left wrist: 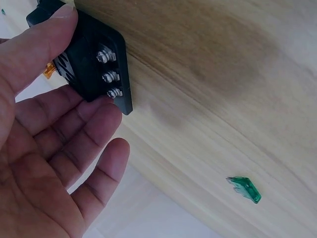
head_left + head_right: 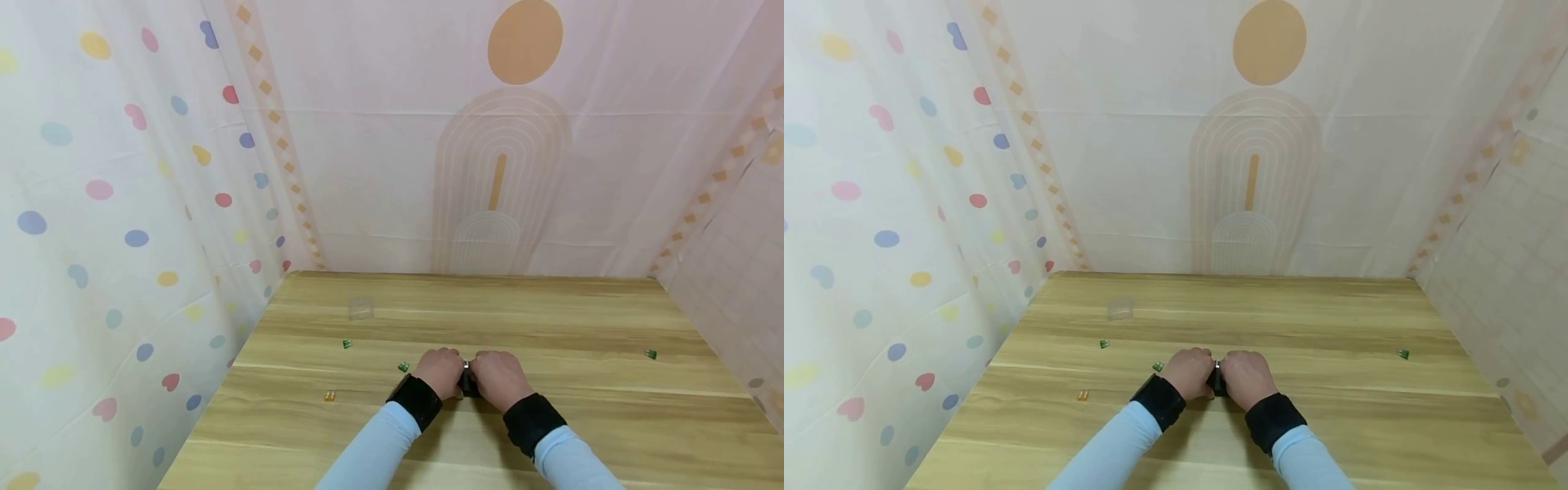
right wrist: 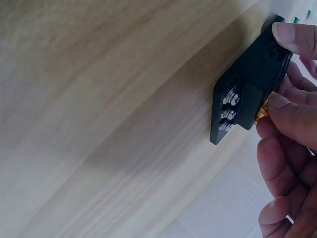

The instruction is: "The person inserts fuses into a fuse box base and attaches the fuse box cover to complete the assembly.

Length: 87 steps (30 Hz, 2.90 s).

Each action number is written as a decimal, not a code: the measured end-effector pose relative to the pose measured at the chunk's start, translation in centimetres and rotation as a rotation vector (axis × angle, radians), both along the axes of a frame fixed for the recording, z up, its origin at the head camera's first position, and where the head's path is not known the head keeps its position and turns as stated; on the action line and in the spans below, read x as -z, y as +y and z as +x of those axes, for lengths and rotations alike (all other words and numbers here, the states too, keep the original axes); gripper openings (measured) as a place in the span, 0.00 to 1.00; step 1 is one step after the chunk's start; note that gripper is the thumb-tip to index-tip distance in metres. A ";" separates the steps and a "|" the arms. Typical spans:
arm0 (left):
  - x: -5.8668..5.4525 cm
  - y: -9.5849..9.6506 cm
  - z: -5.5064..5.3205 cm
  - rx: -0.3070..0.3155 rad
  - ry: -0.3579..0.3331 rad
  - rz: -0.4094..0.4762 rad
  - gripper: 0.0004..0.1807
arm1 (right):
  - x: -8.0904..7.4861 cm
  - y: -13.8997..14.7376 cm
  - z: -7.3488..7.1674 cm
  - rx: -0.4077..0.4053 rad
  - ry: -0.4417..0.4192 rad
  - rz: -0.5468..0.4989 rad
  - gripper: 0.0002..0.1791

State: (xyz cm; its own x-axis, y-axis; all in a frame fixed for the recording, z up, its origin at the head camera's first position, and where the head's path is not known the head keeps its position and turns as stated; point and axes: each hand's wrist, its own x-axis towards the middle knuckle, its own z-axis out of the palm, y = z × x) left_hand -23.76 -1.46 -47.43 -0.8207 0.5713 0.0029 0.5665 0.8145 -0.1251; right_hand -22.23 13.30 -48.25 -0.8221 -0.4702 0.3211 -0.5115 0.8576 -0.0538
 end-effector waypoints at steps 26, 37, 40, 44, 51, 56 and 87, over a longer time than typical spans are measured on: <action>-0.3 0.3 0.2 0.002 0.006 -0.009 0.19 | -0.4 0.4 0.0 -0.036 -0.008 0.049 0.18; -0.6 0.4 0.4 -0.004 0.007 -0.028 0.20 | -0.6 0.2 -0.6 -0.017 -0.106 0.013 0.17; -0.5 0.4 0.3 -0.001 0.016 -0.024 0.19 | -0.7 0.2 -0.8 -0.016 -0.127 0.010 0.16; -0.3 0.4 0.3 -0.002 0.019 -0.020 0.19 | -0.8 0.3 -0.9 -0.031 -0.120 0.027 0.15; -0.3 0.3 0.4 0.000 0.019 -0.033 0.21 | -1.1 0.4 -0.9 -0.073 -0.068 0.038 0.17; -0.3 0.4 0.4 0.003 0.031 -0.027 0.21 | -1.0 0.3 -1.1 -0.065 -0.064 0.063 0.18; -0.4 0.1 0.3 -0.001 0.015 -0.022 0.20 | -1.2 0.3 -1.5 -0.122 -0.101 0.034 0.17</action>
State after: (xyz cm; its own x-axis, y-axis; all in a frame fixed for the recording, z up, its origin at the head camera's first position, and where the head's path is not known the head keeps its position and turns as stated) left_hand -23.42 -1.37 -47.05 -0.8212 0.5706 0.0023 0.5637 0.8119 -0.1515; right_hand -23.72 13.61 -47.06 -0.7856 -0.5776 0.2219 -0.6053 0.7917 -0.0820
